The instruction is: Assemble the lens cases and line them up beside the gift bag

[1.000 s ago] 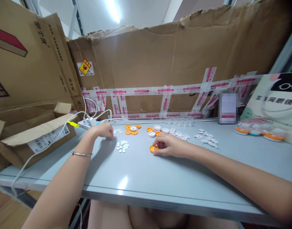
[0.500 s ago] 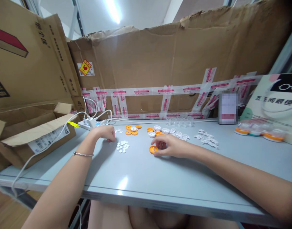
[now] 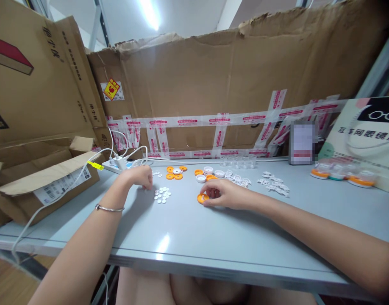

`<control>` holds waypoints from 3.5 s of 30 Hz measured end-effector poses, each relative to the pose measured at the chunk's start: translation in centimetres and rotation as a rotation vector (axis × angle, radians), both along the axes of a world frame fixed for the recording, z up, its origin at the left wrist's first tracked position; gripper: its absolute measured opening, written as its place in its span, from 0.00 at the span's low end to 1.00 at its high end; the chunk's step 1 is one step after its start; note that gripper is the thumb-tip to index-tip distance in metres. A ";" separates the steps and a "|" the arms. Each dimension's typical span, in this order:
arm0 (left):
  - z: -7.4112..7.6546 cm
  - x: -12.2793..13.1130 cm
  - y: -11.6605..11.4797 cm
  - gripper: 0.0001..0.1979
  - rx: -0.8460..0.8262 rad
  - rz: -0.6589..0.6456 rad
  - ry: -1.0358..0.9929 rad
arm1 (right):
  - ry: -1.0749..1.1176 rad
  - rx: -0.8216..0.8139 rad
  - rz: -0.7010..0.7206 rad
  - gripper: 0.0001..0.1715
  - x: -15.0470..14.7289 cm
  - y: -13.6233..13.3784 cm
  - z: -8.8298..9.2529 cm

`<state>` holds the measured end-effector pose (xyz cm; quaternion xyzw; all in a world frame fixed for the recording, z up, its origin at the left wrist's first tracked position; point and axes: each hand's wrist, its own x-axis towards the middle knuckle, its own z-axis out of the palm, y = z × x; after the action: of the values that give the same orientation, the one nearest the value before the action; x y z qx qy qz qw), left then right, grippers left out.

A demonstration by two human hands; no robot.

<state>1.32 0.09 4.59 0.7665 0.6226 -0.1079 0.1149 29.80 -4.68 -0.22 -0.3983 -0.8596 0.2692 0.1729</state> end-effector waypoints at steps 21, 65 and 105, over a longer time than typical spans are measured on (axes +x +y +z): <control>0.1 1.3 -0.7 0.08 0.235 -0.076 0.065 | -0.005 0.013 0.005 0.16 -0.1 -0.2 0.1; -4.5 9.4 -3.1 0.04 0.264 -0.619 -0.641 | 0.254 -0.055 0.004 0.17 -0.8 0.4 -1.1; -4.6 8.7 -2.2 0.08 -0.057 -0.218 -0.777 | 0.166 0.276 0.025 0.07 -0.8 0.6 -2.7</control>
<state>10.06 -2.15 -0.06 0.8084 0.4446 0.1610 0.3506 28.99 -4.10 -2.95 -0.3364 -0.8761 0.1825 0.2932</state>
